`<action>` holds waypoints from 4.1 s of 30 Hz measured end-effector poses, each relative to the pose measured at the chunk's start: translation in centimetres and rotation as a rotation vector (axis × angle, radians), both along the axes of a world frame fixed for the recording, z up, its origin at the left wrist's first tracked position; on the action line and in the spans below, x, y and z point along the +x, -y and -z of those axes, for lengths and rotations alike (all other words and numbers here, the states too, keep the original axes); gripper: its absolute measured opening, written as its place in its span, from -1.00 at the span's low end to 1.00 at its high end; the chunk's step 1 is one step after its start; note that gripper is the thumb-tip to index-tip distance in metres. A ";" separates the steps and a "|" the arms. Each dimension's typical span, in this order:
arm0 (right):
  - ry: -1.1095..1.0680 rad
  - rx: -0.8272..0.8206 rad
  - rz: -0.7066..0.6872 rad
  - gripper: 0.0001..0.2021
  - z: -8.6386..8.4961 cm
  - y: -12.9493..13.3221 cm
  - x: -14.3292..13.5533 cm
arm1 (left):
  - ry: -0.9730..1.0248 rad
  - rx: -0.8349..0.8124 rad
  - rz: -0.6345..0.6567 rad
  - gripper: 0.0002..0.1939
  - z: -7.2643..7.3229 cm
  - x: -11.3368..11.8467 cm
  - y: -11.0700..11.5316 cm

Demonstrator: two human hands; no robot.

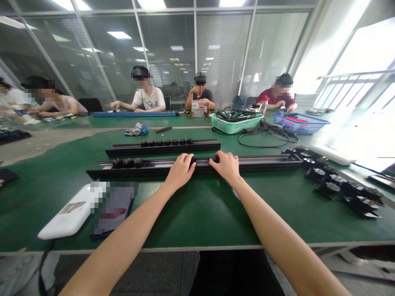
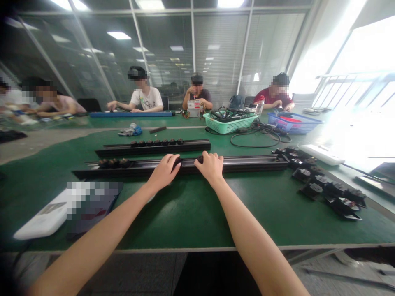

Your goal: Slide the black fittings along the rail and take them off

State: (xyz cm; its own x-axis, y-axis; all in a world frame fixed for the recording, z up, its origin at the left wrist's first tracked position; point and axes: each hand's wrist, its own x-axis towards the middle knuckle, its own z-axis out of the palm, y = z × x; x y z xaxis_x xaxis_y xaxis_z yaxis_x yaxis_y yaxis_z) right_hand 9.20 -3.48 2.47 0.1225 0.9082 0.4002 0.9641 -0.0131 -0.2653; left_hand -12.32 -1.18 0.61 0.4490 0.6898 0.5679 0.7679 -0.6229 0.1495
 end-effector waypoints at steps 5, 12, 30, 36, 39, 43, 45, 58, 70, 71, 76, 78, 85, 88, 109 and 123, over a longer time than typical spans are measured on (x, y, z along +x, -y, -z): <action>-0.006 -0.032 0.001 -0.68 -0.2 0.0 0.3 | 0.010 0.002 0.006 -0.60 0.1 0.0 -0.1; -0.011 -0.067 0.006 -0.64 -0.2 -0.3 0.4 | 0.008 -0.013 0.000 -0.59 0.0 -0.1 0.0; -0.049 -0.056 0.039 -0.68 0.0 -0.3 0.0 | -0.006 -0.017 0.001 -0.58 -0.1 0.0 0.0; -0.045 -0.036 0.044 -0.68 0.3 -0.3 -0.1 | 0.001 -0.020 0.002 -0.58 -0.2 0.0 0.2; -0.053 -0.039 0.047 -0.68 0.3 -0.3 -0.1 | 0.004 -0.016 0.007 -0.58 -0.3 0.0 0.2; -0.066 -0.042 0.046 -0.69 0.2 -0.3 0.0 | -0.002 -0.009 0.006 -0.59 -0.3 -0.1 0.2; -0.067 -0.037 0.047 -0.69 0.1 -0.3 0.0 | -0.009 -0.008 0.002 -0.59 -0.3 -0.1 0.2; -0.066 -0.054 0.055 -0.69 0.2 -0.4 0.1 | -0.046 0.011 -0.012 -0.58 -0.4 0.0 0.2; 0.005 -0.029 0.098 -0.67 0.0 -0.2 0.4 | -0.082 0.029 -0.035 -0.59 -0.4 -0.1 0.1; 0.007 -0.029 0.099 -0.67 0.0 -0.2 0.4 | -0.086 0.026 -0.037 -0.59 -0.4 0.0 0.2; 0.035 -0.045 0.118 -0.67 -0.2 0.0 0.2 | -0.094 0.030 -0.046 -0.59 -0.5 0.0 0.2; 0.051 -0.054 0.127 -0.68 -0.2 0.2 0.0 | -0.095 0.032 -0.049 -0.59 -0.5 -0.1 0.2; 0.094 -0.024 0.116 -0.65 -0.5 0.6 -0.1 | -0.110 0.026 -0.058 -0.58 -0.5 0.0 0.3; 0.103 -0.004 0.109 -0.67 -0.6 0.6 0.1 | -0.103 0.030 -0.060 -0.58 -0.6 0.0 0.3; 0.117 -0.048 0.094 -0.78 -0.9 0.2 0.3 | -0.103 0.037 -0.078 -0.58 -0.7 0.1 0.4; 0.090 -0.022 0.164 -0.81 -0.5 0.0 0.4 | -0.141 0.012 -0.121 -0.58 -1.0 0.2 0.8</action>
